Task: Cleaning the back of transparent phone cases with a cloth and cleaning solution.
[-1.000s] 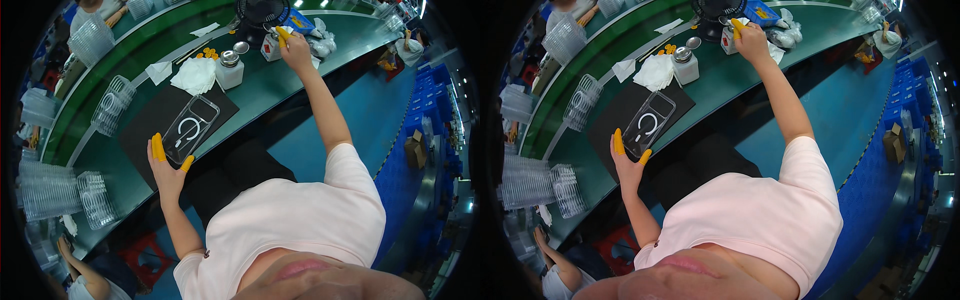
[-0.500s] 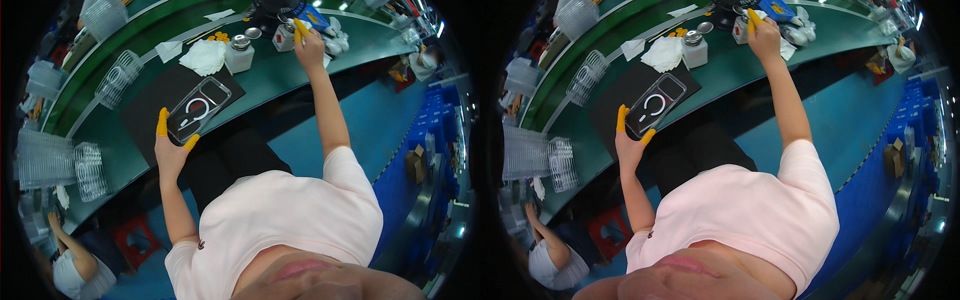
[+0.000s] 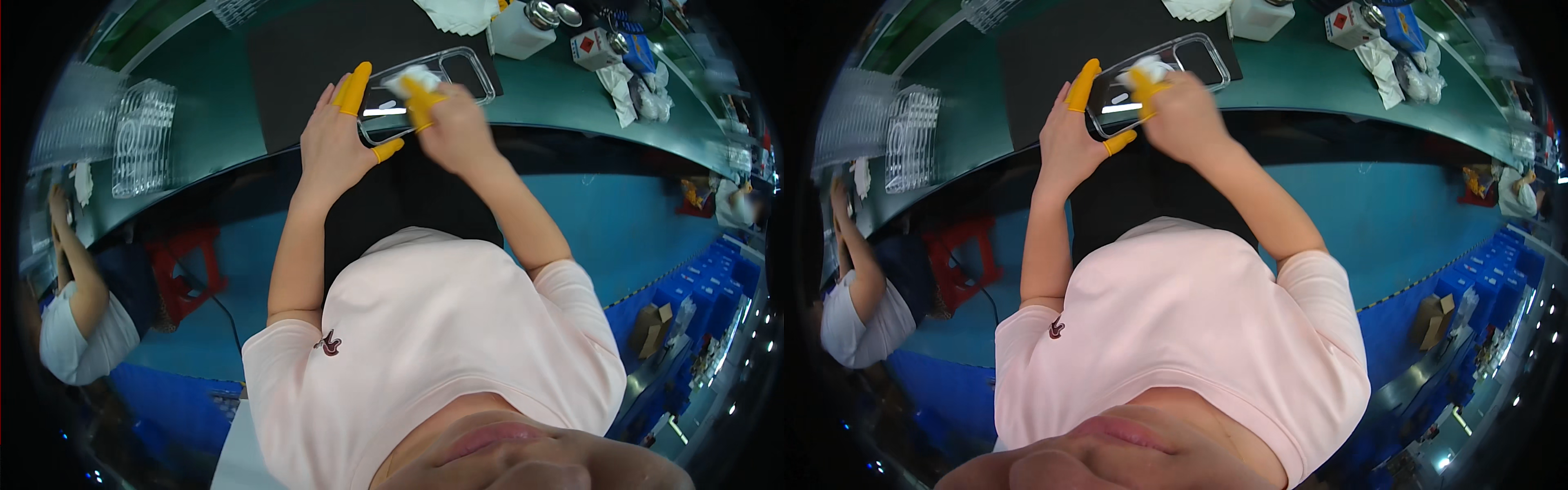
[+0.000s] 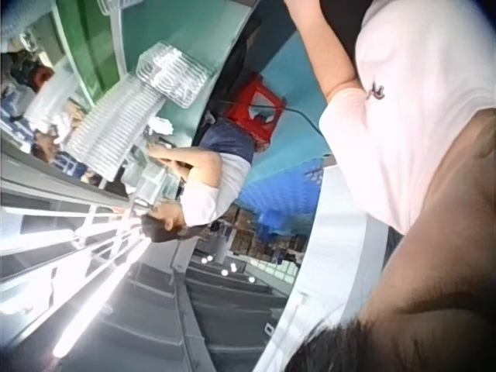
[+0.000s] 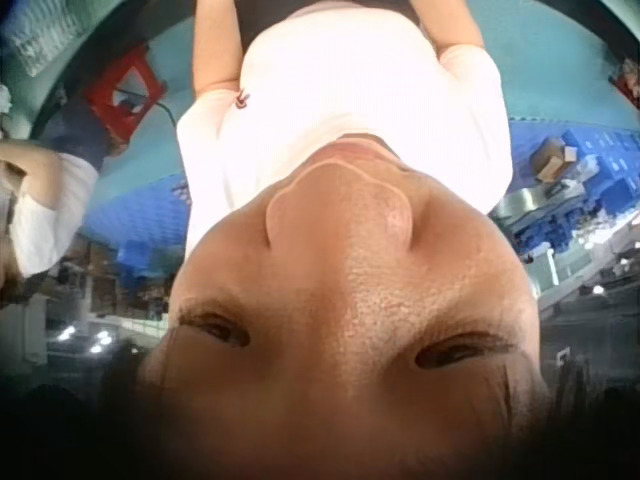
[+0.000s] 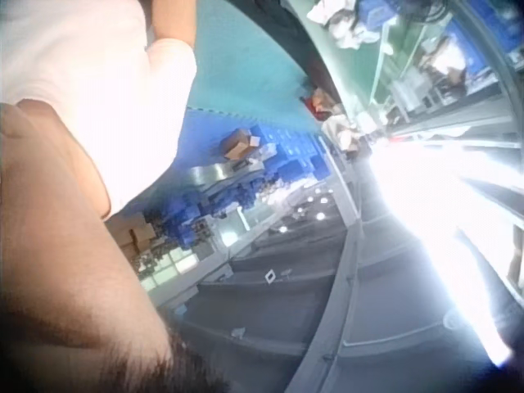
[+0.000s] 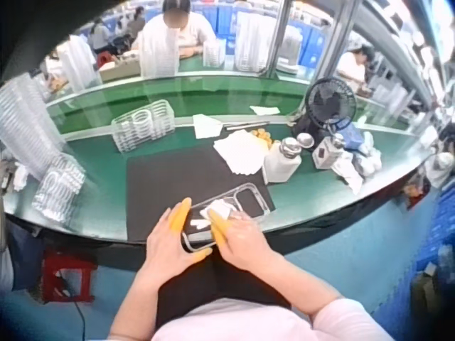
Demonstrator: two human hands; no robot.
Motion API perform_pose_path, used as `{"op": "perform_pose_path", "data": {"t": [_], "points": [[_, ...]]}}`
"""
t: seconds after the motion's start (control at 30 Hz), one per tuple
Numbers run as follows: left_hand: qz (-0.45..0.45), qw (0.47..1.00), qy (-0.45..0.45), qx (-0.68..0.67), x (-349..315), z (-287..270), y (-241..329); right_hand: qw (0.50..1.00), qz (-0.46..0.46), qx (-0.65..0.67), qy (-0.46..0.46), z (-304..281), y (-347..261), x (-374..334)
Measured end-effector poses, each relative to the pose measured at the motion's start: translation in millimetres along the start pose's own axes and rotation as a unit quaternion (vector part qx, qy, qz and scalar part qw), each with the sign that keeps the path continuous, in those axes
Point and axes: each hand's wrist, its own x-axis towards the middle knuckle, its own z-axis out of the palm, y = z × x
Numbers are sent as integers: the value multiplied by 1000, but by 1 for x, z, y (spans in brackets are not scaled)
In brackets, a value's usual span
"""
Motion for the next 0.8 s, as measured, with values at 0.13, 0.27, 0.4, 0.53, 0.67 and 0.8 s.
{"op": "perform_pose_path", "data": {"t": [0.13, 0.27, 0.4, 0.53, 0.67, 0.8], "points": [[-26, 1000, 14, 6, -8, 9, -12, 990, -79, 45, -106, -2, -16, -14], [-27, 999, 10, 38, -9, 12, -15, 997, -11, -66, -31, -10, 16, -5], [-19, 1000, 1, 22, -6, 14, -16, 983, -122, 68, -118, 1, -25, -11], [14, 998, 45, 30, -12, 14, -26, 997, -26, -32, -64, -25, 24, -6], [7, 1000, 24, -4, -5, 12, -22, 992, -112, 28, -47, 8, -17, 0], [-4, 1000, 7, 14, -12, 9, -26, 991, -91, 44, -85, -19, 10, -6]]}}
